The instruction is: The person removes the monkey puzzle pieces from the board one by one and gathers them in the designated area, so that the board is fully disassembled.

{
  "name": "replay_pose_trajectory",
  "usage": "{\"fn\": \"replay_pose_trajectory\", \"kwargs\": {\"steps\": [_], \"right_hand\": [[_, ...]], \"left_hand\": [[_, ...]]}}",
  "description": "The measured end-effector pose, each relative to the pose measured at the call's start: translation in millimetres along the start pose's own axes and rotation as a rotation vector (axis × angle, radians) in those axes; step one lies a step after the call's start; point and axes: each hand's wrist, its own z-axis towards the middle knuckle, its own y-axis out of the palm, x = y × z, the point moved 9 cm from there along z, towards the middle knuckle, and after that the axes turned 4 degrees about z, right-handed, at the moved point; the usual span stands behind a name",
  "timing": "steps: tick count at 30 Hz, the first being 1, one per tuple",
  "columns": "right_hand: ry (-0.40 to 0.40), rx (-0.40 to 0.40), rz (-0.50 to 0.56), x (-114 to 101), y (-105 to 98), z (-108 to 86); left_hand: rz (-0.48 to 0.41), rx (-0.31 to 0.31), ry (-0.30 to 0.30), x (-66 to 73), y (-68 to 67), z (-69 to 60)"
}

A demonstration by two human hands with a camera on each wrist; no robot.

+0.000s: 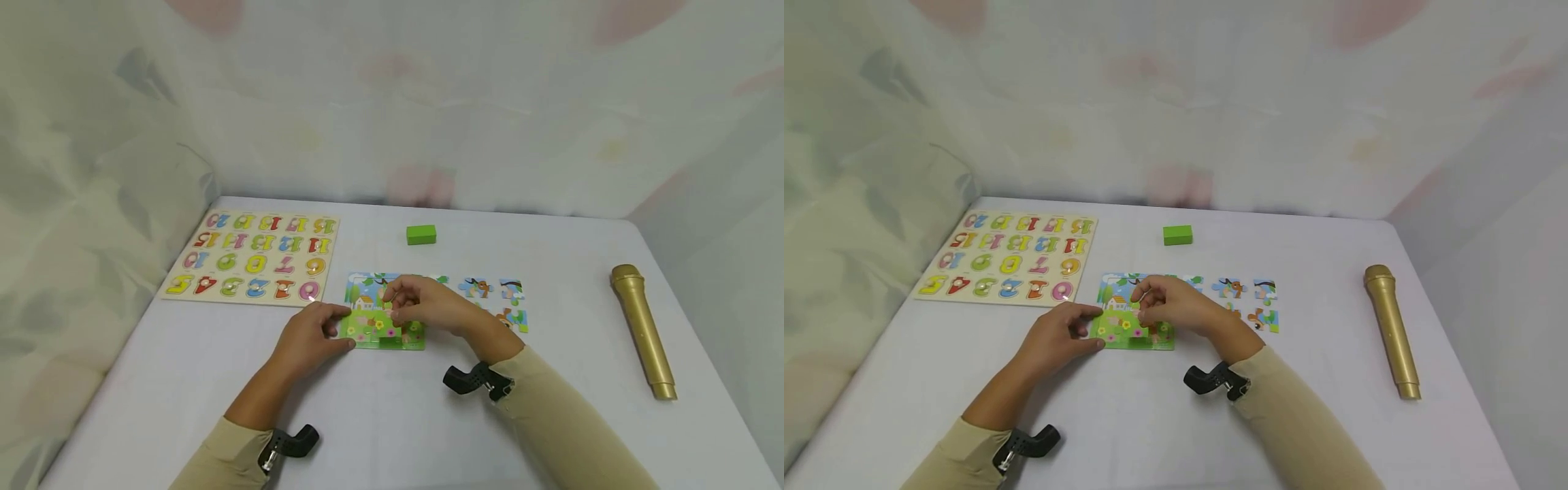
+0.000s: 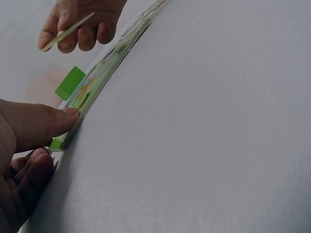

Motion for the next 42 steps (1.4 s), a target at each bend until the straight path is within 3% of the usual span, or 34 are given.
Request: {"fn": "replay_pose_trajectory", "kwargs": {"steps": [13,24,33,42], "right_hand": [[0.025,0.028,-0.132,9,-16,-33.1],[0.075,0.142,-0.318,26,-40,-63.7],[0.035,0.164,-0.422,28,-38,-76.4],[0.067,0.24,-0.534,34,-35,-83.3]], "left_hand": [[0.013,0.01,0.001,-3.7,0.6,-3.3],[0.009,0.001,0.01,-3.6,1.5,-2.5],[0.009,0.003,0.008,-5.5,-1.7,-1.7],[-0.001,-0.004,0.006,-2.5,0.5,-0.2]]}}
